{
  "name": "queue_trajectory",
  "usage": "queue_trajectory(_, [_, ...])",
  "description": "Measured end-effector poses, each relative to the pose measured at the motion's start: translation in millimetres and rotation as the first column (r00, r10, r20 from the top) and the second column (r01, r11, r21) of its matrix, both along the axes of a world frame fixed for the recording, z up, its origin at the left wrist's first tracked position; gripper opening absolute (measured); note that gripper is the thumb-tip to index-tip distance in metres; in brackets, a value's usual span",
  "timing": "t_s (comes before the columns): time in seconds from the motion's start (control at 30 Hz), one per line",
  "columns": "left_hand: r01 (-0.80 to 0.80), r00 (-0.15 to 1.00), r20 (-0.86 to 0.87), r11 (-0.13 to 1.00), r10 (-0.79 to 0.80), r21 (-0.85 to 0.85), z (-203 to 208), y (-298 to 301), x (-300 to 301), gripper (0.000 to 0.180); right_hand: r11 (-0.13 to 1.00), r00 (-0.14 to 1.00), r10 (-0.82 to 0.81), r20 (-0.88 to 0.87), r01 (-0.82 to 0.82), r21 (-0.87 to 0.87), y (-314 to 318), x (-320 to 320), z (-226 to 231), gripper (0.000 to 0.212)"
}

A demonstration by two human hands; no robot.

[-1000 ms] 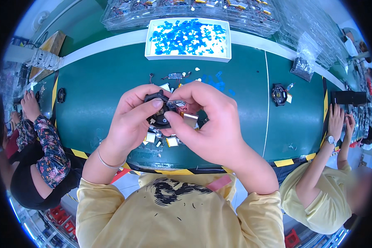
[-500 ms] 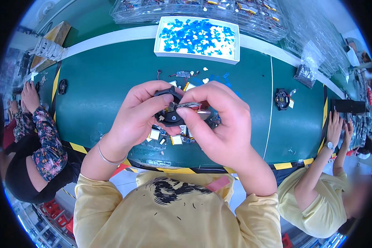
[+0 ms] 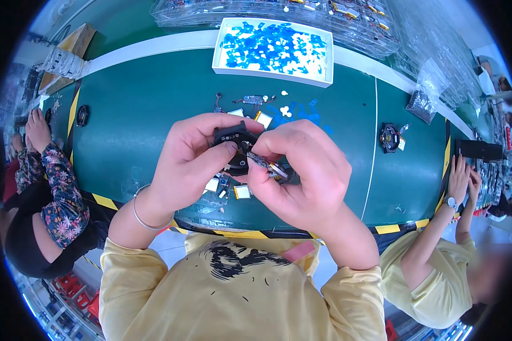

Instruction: Manually assembling small electronic devices, likely smartwatches, by connecting batteries and internal components into casings.

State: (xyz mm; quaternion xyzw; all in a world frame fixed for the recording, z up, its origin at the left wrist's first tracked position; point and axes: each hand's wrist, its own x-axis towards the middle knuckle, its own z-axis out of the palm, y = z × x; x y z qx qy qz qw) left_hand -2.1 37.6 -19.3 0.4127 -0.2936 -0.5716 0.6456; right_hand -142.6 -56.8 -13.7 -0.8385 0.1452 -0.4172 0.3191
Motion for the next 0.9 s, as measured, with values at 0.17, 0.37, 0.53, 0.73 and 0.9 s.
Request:
queue_trajectory(0.17, [0.003, 1.000, 0.021, 1.000, -0.003, 0.002, 0, 2, -1, 0.025, 0.997, 1.000, -0.006, -0.013, 0.005, -0.080, -1, 3, -1, 0.015])
queue_trajectory(0.37, [0.009, 0.999, 0.044, 0.999, -0.007, -0.034, -2, 2, -2, 0.024, 0.996, 1.000, -0.013, -0.023, 0.010, -0.091, -2, 3, -3, 0.015])
queue_trajectory(0.53, [0.014, 0.997, 0.073, 1.000, -0.016, 0.027, -1, 2, 1, 0.022, 0.998, 0.999, 0.028, 0.025, -0.029, 0.055, 2, -2, -1, 0.016])
queue_trajectory(0.73, [0.007, 0.982, 0.189, 1.000, -0.010, 0.018, -3, 5, 2, 0.024, 0.997, 1.000, 0.027, 0.011, -0.028, 0.073, 0, -2, -3, 0.015])
queue_trajectory(0.9, [-0.030, 0.994, 0.103, 1.000, 0.031, -0.008, -2, 3, -2, 0.020, 0.999, 0.999, 0.009, -0.037, -0.010, -0.042, 2, 1, 1, 0.015])
